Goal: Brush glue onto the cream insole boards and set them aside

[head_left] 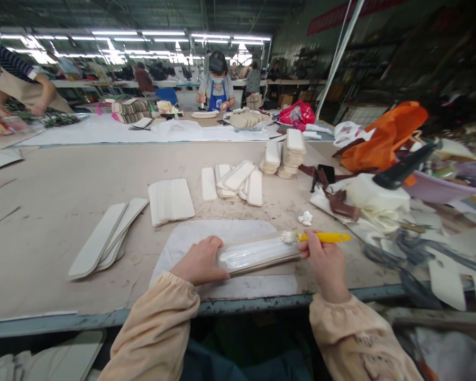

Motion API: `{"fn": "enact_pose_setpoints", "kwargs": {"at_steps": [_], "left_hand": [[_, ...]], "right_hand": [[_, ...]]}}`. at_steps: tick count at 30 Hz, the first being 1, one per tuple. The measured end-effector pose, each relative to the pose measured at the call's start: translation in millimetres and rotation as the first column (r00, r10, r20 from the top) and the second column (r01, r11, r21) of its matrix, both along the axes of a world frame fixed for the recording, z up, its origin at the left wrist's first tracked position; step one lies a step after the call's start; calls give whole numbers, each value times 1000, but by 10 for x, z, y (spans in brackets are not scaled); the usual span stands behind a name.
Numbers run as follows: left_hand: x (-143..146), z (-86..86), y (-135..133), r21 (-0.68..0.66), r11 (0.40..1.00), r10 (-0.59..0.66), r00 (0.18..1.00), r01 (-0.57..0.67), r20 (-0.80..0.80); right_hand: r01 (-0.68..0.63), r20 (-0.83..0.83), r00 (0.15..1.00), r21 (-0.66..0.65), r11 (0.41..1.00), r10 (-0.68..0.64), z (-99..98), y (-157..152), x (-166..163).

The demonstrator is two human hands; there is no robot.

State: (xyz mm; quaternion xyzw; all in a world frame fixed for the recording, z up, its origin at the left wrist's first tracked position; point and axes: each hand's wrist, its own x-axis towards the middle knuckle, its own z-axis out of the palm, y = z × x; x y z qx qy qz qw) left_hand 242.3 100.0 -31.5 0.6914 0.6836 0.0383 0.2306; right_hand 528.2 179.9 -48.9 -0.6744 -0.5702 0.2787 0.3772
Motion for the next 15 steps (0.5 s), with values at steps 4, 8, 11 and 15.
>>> {"fn": "enact_pose_setpoints", "kwargs": {"at_steps": [4,8,11,15], "left_hand": [[-7,-18,-1,-2,1000,1,1000,-1,6],[-3,-10,0,11,1000,-7,1000,7,7],[3,1,2,6,1000,-5,1000,5,5],[4,5,2,4,1000,-3,1000,3,4]], "right_hand": [[31,51,998,19,999,-31,17,55,89],[39,-5,999,62,997,-38,35,44,98],[2,-102,995,86,996,7,25,-33,-25],[-123,-214,968,59,991,133,-36,-162,-267]]}}
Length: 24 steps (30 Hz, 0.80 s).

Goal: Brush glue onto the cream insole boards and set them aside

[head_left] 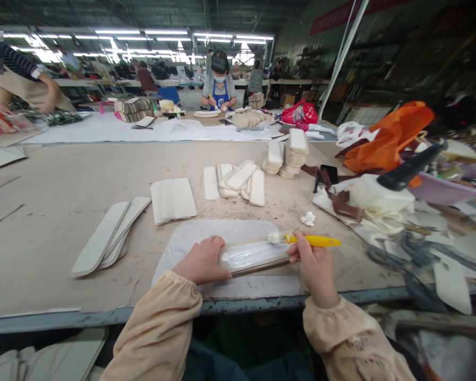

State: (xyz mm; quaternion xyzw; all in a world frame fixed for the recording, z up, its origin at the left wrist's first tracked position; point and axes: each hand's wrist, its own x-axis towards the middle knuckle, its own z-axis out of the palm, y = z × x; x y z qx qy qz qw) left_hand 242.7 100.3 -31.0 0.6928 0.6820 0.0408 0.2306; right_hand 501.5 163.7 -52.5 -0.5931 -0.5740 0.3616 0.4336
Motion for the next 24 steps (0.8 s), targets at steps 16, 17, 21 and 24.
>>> {"fn": "enact_pose_setpoints", "kwargs": {"at_steps": [16,17,21,24], "left_hand": [[-13,-32,1,0,1000,3,1000,-3,-1],[-14,-30,1,1,1000,2,1000,-2,-2],[-9,-16,-4,-6,1000,6,1000,-6,-5],[-5,-12,-7,-18,1000,10,1000,-10,-9]], "right_hand": [[202,128,969,91,975,-213,189,251,427],[216,101,969,100,971,-226,210,270,453],[180,137,971,119,976,-196,235,329,548],[114,200,971,105,988,-133,200,327,577]]}}
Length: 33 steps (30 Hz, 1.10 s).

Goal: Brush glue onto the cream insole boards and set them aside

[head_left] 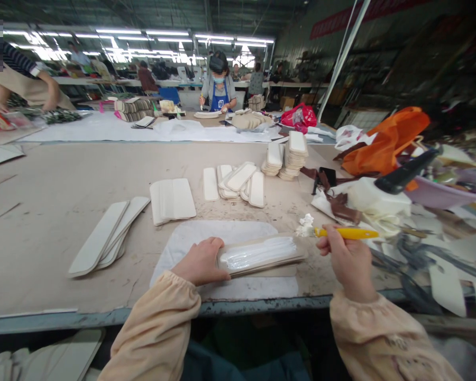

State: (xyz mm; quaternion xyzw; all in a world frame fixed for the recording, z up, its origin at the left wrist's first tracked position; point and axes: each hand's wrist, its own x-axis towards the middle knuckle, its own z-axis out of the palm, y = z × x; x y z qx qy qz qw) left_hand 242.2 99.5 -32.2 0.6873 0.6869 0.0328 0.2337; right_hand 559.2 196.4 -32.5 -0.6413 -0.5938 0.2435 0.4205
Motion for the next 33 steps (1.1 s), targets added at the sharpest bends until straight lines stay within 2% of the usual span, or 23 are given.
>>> {"fn": "enact_pose_setpoints", "kwargs": {"at_steps": [9,14,18,24,26,29,31,33], "left_hand": [[1,1,8,-9,1000,12,1000,-11,11],[-7,-13,4,13,1000,5,1000,-5,13],[-12,-20,2,15,1000,2,1000,-3,17],[-9,-22,4,15,1000,1,1000,-1,13],[-4,-22,6,21,1000,-3,1000,3,4],[-3,-30,11,22,1000,-10,1000,10,-1],[-11,-46,13,21,1000,-7,1000,6,7],[-25,-66,13,22,1000,7,1000,-7,18]], "right_hand": [[-57,145,987,-84,995,69,-35,-93,-90],[-2,196,980,-100,995,22,5,-112,13],[45,170,985,-73,996,-32,10,-114,36],[-25,206,977,-148,989,56,7,-187,-87],[-52,118,991,-132,990,67,10,-204,-100],[-15,-155,988,-55,998,7,15,-182,-73],[46,-351,935,3,999,-42,16,-148,-56],[61,-494,869,34,998,-36,12,-128,-82]]}}
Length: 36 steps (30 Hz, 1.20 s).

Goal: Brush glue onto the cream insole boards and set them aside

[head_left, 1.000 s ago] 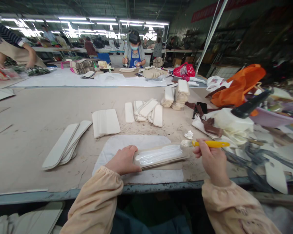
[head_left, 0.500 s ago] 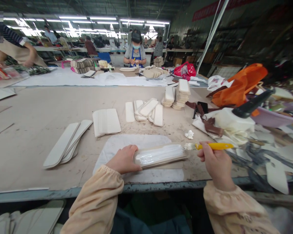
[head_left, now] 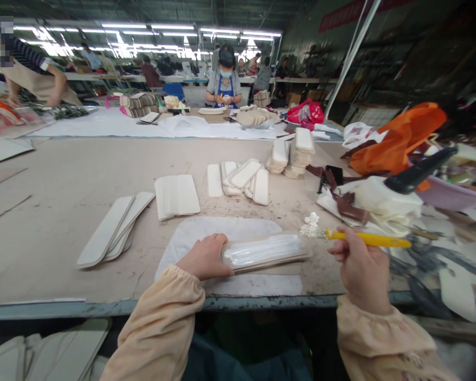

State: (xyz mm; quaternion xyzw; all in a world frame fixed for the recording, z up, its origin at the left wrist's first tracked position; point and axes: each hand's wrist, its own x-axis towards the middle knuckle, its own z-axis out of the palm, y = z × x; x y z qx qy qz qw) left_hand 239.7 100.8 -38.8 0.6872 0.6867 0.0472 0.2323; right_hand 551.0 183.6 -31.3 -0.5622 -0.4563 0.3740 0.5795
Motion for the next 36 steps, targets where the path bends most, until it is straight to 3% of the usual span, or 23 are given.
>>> {"fn": "enact_pose_setpoints", "kwargs": {"at_steps": [3,6,11,15,21,25,30,33,36], "left_hand": [[-17,-14,-7,-8,1000,11,1000,-11,9],[-21,-7,-10,-14,1000,0,1000,-1,-10],[-8,-3,0,-3,1000,-6,999,6,-50],[10,-4,0,-6,1000,2,998,-3,-58],[23,-14,1,-4,1000,13,998,-14,-57],[19,-2,5,-11,1000,14,998,-15,-56],[20,23,7,-22,1000,7,998,-8,-61],[22,24,4,-14,1000,1,998,-2,-63],[20,11,2,-12,1000,1,998,-2,-56]], "right_hand": [[-114,-151,982,0,993,113,-25,-44,-166],[-262,-196,949,-44,964,249,-71,-186,-450],[-477,-78,879,-113,871,471,-116,-466,-897],[-573,0,814,-164,803,581,-110,-585,-1110],[-584,32,800,-191,789,599,-120,-627,-1266],[-586,159,760,-252,770,630,-116,-632,-1236],[-472,292,790,-270,839,539,-68,-565,-1063],[-441,240,842,-211,873,483,-53,-516,-1012],[-474,128,858,-178,862,498,-74,-523,-1064]]}}
